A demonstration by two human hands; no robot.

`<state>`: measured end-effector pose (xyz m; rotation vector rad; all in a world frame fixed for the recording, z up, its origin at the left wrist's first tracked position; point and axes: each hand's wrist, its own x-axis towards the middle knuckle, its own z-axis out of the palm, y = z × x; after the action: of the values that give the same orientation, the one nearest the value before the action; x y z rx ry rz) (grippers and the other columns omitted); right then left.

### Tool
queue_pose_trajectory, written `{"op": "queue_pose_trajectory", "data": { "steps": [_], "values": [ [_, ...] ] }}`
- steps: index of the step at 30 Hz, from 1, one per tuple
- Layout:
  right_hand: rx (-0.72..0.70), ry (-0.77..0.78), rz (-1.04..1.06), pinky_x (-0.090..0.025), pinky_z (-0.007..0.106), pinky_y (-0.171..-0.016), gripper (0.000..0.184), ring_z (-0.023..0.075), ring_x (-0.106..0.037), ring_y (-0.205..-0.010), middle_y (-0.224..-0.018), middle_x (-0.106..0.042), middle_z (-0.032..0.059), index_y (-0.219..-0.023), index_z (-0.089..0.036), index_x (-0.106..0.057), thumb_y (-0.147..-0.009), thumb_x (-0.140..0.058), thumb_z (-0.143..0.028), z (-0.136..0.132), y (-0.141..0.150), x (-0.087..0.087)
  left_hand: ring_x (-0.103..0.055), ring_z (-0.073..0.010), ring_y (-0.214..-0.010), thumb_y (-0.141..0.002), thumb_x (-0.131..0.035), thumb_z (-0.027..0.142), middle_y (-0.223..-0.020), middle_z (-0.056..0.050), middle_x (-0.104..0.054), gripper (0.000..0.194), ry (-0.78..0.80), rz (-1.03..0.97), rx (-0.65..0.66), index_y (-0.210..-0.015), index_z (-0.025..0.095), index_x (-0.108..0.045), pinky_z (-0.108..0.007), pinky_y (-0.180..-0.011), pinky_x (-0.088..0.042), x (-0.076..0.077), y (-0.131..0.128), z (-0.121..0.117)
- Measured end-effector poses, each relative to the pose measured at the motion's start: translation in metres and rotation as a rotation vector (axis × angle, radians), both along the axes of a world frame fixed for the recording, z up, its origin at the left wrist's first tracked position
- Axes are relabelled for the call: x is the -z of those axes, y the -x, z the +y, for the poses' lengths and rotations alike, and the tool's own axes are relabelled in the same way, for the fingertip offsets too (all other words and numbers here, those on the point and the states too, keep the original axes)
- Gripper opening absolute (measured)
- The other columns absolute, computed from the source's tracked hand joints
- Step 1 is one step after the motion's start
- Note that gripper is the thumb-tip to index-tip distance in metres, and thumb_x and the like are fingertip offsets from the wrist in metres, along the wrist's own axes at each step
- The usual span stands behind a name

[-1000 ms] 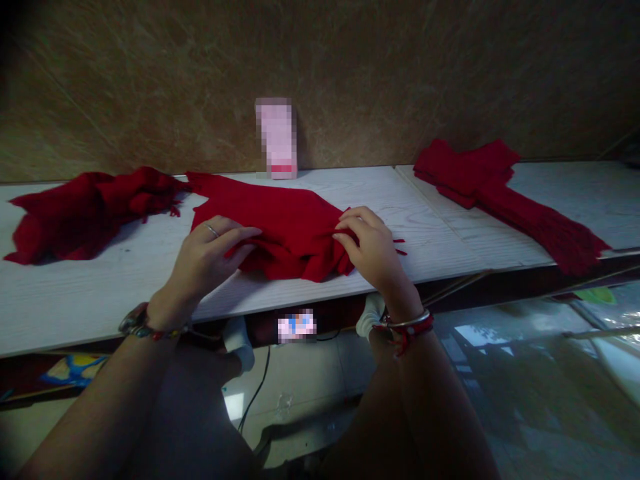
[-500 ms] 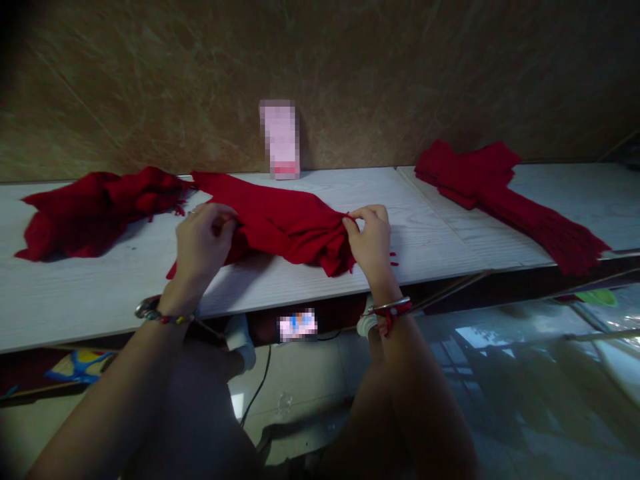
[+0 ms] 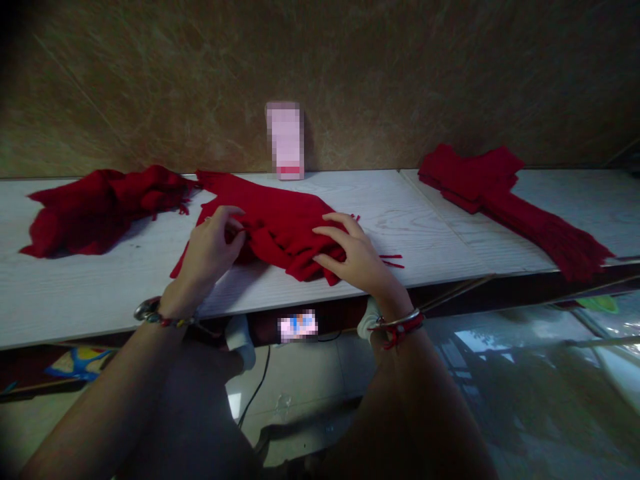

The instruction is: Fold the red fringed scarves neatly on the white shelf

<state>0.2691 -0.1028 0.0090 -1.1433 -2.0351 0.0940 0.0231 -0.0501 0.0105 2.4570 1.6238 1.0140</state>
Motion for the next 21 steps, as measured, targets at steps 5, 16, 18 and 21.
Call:
{"op": "queue_pose_trajectory", "data": {
  "steps": [5, 16, 18, 21],
  "values": [
    [-0.042, -0.003, 0.032, -0.042, 0.049, -0.095, 0.028, 0.0263, -0.053, -0.110, -0.117, -0.056, 0.0076, -0.099, -0.025, -0.064, -0.072, -0.068, -0.034, 0.001, -0.002, 0.000, -0.059, -0.0210, -0.081, -0.078, -0.048, 0.011, -0.086, -0.006, -0.063, 0.031, -0.011, 0.054, -0.010, -0.108, 0.018, -0.051, -0.033, -0.074, -0.046, -0.002, -0.004, -0.004],
    [0.198, -0.201, 0.212, -0.049, 0.041, -0.081, 0.014, 0.0201, -0.060, -0.086, -0.086, -0.063, 0.0028, -0.073, -0.023, -0.064, -0.074, -0.058, -0.010, 0.005, 0.003, -0.002, -0.053, -0.0193, -0.093, -0.074, -0.039, 0.007, -0.098, -0.005, -0.060, 0.032, -0.258, 0.132, 0.500, -0.095, 0.019, -0.060, -0.033, -0.080, -0.044, -0.009, -0.002, -0.014],
    [0.250, -0.205, 0.238, -0.049, 0.041, -0.080, 0.015, 0.0201, -0.060, -0.084, -0.083, -0.062, 0.0026, -0.072, -0.023, -0.063, -0.073, -0.058, -0.009, 0.008, 0.004, -0.001, -0.054, -0.0207, -0.090, -0.078, -0.043, 0.015, -0.096, -0.007, -0.061, 0.027, -0.251, 0.185, 0.590, -0.098, 0.017, -0.061, -0.034, -0.077, -0.043, -0.011, -0.005, -0.019],
    [0.317, -0.181, 0.250, -0.049, 0.041, -0.079, 0.016, 0.0200, -0.059, -0.083, -0.081, -0.062, 0.0019, -0.070, -0.023, -0.062, -0.073, -0.056, -0.009, 0.010, 0.006, 0.000, -0.055, -0.0211, -0.087, -0.085, -0.047, 0.028, -0.093, -0.008, -0.063, 0.025, -0.233, 0.244, 0.595, -0.101, 0.017, -0.062, -0.034, -0.073, -0.042, -0.013, -0.009, -0.022]
  ]
}}
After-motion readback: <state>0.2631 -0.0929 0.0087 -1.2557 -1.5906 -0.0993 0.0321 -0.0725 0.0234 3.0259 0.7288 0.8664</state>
